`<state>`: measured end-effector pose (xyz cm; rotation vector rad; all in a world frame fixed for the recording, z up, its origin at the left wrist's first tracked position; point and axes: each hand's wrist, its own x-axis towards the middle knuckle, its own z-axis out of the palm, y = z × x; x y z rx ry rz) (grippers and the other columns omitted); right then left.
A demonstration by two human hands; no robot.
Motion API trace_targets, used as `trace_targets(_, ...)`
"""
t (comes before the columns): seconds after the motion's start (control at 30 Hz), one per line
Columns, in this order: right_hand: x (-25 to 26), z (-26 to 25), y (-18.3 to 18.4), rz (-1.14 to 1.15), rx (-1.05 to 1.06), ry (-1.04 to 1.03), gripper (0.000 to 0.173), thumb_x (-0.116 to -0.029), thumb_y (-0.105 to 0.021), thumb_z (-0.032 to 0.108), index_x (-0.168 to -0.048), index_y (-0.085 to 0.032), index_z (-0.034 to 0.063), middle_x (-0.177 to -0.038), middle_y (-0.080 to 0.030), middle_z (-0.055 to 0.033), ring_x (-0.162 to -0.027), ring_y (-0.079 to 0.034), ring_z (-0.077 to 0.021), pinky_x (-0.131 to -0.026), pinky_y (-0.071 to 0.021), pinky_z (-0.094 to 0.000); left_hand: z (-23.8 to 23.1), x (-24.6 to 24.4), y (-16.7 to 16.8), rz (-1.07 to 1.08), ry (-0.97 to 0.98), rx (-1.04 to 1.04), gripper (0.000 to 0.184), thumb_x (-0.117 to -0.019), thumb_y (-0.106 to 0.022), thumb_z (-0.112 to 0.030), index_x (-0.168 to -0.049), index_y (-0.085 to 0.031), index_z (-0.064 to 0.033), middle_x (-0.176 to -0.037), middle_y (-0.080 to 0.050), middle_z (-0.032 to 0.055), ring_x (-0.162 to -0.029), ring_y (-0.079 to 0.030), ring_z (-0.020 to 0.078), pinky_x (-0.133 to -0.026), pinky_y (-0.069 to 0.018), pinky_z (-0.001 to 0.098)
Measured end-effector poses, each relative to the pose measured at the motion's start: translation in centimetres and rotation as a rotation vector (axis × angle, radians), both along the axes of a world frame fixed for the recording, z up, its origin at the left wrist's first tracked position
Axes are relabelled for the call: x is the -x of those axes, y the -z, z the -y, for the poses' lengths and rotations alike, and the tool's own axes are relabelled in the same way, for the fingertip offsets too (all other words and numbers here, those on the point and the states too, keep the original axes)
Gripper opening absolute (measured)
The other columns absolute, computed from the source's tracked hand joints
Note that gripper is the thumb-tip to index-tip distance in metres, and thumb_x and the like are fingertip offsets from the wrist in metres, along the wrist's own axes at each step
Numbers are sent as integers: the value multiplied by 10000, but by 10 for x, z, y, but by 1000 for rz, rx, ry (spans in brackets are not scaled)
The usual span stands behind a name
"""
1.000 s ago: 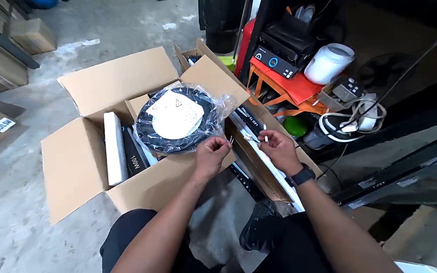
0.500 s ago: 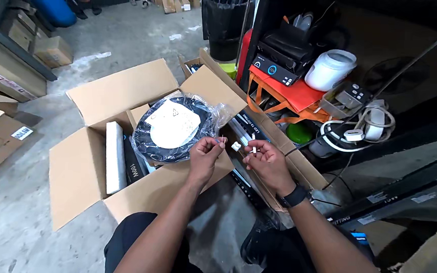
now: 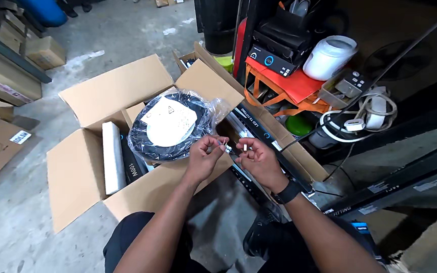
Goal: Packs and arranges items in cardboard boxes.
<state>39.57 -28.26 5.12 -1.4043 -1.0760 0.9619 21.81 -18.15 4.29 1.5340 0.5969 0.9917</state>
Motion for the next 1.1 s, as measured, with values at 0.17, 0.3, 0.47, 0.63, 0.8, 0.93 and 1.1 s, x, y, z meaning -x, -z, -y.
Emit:
trace_targets(0.17,-2,1,3,30,20,-6,515,-850,-660,-15,-1352,-568,60,-1231,-672,-108,-778,-715,-193,-701,-638,-363,0,0,1,-7,7,-2,49,-924,-631,-61,-880,-631,-39,-1110,-717,131,-1121,-672,258,-967,-564,455)
trace_targets(0.3,-1,-1,4,26,61,-28,542,-850,-648,-44,-1372,-556,70,-1266,-654,-104,-849,-712,-189,-775,-631,-371,2,-2,4,-44,5,-10,56,-926,-658,-83,-886,-652,-45,-1063,-722,112,-1091,-679,242,-954,-569,435)
trace_targets(0.47,-2,-2,2,17,36,-7,500,-878,-694,57,-1362,-566,48,-1206,-680,-100,-821,-703,-161,-723,-614,-325,3,-2,8,-79,-12,-42,60,-916,-689,-107,-892,-686,-51,-1085,-711,99,-1100,-669,207,-910,-587,395)
trace_targets(0.63,-5,-2,-5,-8,63,102,542,-878,-797,160,-1362,-579,51,-1212,-678,-96,-686,-658,-123,-590,-569,-280,6,-1,7,-119,-3,-17,59,-929,-701,-101,-922,-722,-46,-952,-723,59,-911,-693,151,-824,-598,336)
trace_targets(0.8,-9,-2,-8,-14,47,162,557,-833,-816,36,-1349,-609,56,-1220,-687,-89,-743,-705,-159,-684,-631,-330,7,-1,4,-108,42,101,77,-960,-664,-77,-956,-707,-13,-902,-725,70,-844,-692,141,-794,-587,306)
trace_targets(0.93,-13,-2,-8,13,11,165,566,-819,-829,40,-1345,-620,59,-1203,-697,-69,-735,-692,-152,-686,-624,-333,9,-1,3,-154,65,132,93,-976,-652,-94,-964,-695,-12,-882,-714,66,-825,-682,129,-781,-578,296)
trace_targets(1.1,-14,-3,-8,-4,-19,157,572,-810,-823,18,-1343,-620,56,-1203,-700,-84,-811,-710,-175,-728,-631,-356,11,-2,5,-150,58,133,93,-968,-663,-82,-982,-708,-1,-884,-721,69,-827,-691,132,-786,-587,297)
